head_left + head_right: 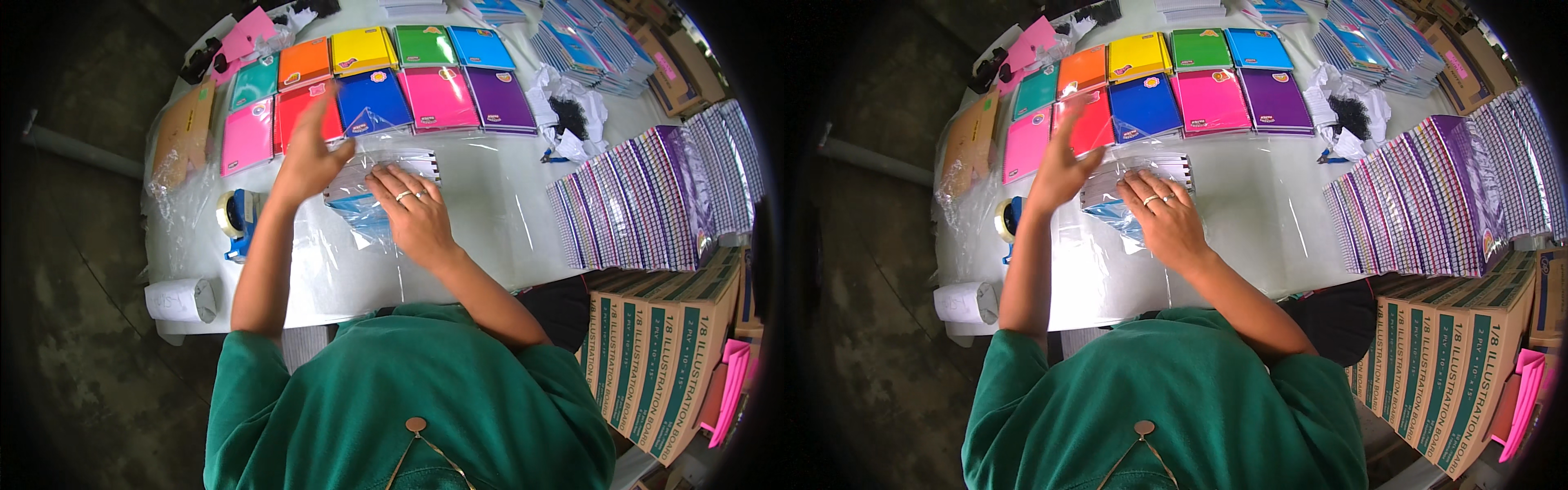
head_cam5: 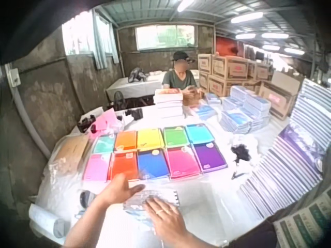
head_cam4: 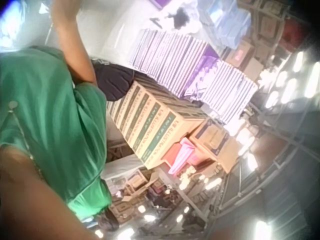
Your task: The person places a stack of notebooks into a plastic bag, folds the edges of the bag, and secures them with adhesive tape before placing the packaged stack onto a larger pile.
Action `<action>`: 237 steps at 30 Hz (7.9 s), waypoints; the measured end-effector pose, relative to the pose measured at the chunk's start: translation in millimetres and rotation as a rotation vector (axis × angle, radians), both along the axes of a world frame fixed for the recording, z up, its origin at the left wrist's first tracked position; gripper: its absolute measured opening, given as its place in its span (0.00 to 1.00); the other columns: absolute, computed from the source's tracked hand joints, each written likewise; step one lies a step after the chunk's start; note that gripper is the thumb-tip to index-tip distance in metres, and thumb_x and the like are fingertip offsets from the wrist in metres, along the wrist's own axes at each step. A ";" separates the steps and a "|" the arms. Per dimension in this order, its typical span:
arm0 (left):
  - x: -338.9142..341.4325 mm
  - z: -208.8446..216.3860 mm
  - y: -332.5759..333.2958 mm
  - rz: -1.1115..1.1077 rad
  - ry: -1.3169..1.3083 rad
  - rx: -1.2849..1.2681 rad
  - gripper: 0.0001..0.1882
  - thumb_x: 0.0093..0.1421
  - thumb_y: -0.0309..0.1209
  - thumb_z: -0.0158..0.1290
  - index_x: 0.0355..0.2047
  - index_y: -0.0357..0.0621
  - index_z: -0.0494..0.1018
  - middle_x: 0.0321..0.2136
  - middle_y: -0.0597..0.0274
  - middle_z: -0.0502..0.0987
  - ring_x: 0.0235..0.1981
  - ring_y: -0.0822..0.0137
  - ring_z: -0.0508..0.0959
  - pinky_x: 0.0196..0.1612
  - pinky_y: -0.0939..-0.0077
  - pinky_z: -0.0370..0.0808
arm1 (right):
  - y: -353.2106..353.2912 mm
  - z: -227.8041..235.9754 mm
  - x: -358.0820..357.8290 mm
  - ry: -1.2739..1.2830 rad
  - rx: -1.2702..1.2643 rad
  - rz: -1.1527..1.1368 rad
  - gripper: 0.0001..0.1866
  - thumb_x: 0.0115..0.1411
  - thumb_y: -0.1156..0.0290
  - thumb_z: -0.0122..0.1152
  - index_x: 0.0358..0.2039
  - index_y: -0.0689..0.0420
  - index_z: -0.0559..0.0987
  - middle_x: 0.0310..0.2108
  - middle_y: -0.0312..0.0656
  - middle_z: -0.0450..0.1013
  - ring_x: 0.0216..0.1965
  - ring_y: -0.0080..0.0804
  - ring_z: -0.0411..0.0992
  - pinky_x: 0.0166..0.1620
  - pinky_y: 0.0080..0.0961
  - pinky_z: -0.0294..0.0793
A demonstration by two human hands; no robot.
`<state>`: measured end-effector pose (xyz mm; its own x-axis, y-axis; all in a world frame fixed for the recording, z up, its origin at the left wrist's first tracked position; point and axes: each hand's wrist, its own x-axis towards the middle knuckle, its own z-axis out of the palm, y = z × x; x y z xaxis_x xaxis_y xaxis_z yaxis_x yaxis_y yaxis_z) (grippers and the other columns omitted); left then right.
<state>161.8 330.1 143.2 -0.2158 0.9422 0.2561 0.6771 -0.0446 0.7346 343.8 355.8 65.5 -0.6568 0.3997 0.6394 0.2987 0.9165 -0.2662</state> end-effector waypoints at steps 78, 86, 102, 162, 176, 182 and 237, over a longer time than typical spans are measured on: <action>137.4 -151.2 -104.7 0.167 -1.268 -0.613 0.21 0.59 0.47 0.50 0.41 0.41 0.69 0.25 0.62 0.73 0.24 0.73 0.72 0.28 0.81 0.68 | 15.8 36.0 -46.7 -0.326 -0.334 -0.056 0.32 0.46 0.72 0.62 0.53 0.53 0.64 0.45 0.48 0.70 0.49 0.44 0.67 0.58 0.39 0.58; 55.4 -156.8 -94.6 -0.040 -1.278 0.287 0.43 0.56 0.64 0.38 0.60 0.45 0.51 0.58 0.56 0.59 0.57 0.58 0.60 0.60 0.56 0.53 | 26.4 16.2 38.3 0.613 -1.303 0.306 0.36 0.43 0.70 0.70 0.51 0.59 0.62 0.44 0.44 0.67 0.48 0.33 0.62 0.51 0.30 0.60; -16.2 30.0 -50.9 0.285 -0.132 0.930 0.38 0.62 0.61 0.29 0.31 0.32 0.69 0.10 0.69 0.61 0.12 0.78 0.56 0.15 0.82 0.53 | 69.1 77.5 9.1 0.959 -0.240 0.254 0.11 0.59 0.68 0.57 0.25 0.63 0.74 0.14 0.37 0.66 0.17 0.23 0.65 0.22 0.18 0.62; 83.0 -71.9 -92.7 0.488 0.478 0.270 0.11 0.54 0.30 0.55 0.39 0.51 0.78 0.46 0.67 0.74 0.57 0.54 0.60 0.57 0.63 0.50 | -6.0 15.7 -13.2 0.665 0.011 0.140 0.21 0.50 0.81 0.52 0.48 0.69 0.70 0.52 0.54 0.64 0.52 0.55 0.63 0.54 0.42 0.61; 30.0 -25.2 -62.6 0.372 0.113 0.501 0.24 0.51 0.18 0.51 0.51 0.38 0.66 0.40 0.51 0.77 0.40 0.64 0.77 0.44 0.71 0.71 | -42.3 -0.5 0.1 0.050 -0.060 0.018 0.19 0.51 0.72 0.55 0.47 0.55 0.74 0.45 0.35 0.70 0.52 0.29 0.65 0.57 0.30 0.54; -45.8 28.9 -24.4 -0.174 -0.328 0.014 0.10 0.55 0.30 0.54 0.34 0.37 0.76 0.26 0.59 0.78 0.30 0.69 0.78 0.34 0.77 0.72 | -35.4 1.6 4.2 0.045 -0.088 0.018 0.19 0.51 0.74 0.54 0.46 0.51 0.76 0.46 0.30 0.70 0.51 0.26 0.65 0.52 0.27 0.57; 100.0 -60.7 -114.1 0.570 -1.117 -0.251 0.22 0.55 0.44 0.57 0.13 0.43 0.68 0.09 0.67 0.68 0.08 0.80 0.63 0.11 0.87 0.59 | -24.1 -24.8 3.5 0.313 0.009 0.106 0.16 0.42 0.81 0.62 0.33 0.47 0.79 0.43 0.31 0.73 0.41 0.27 0.70 0.41 0.23 0.61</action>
<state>261.8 216.0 82.5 -0.5856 0.6415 -0.4955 -0.4329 0.2693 0.8603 347.3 331.7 40.7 -0.4655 0.3328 0.8201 0.1061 0.9409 -0.3216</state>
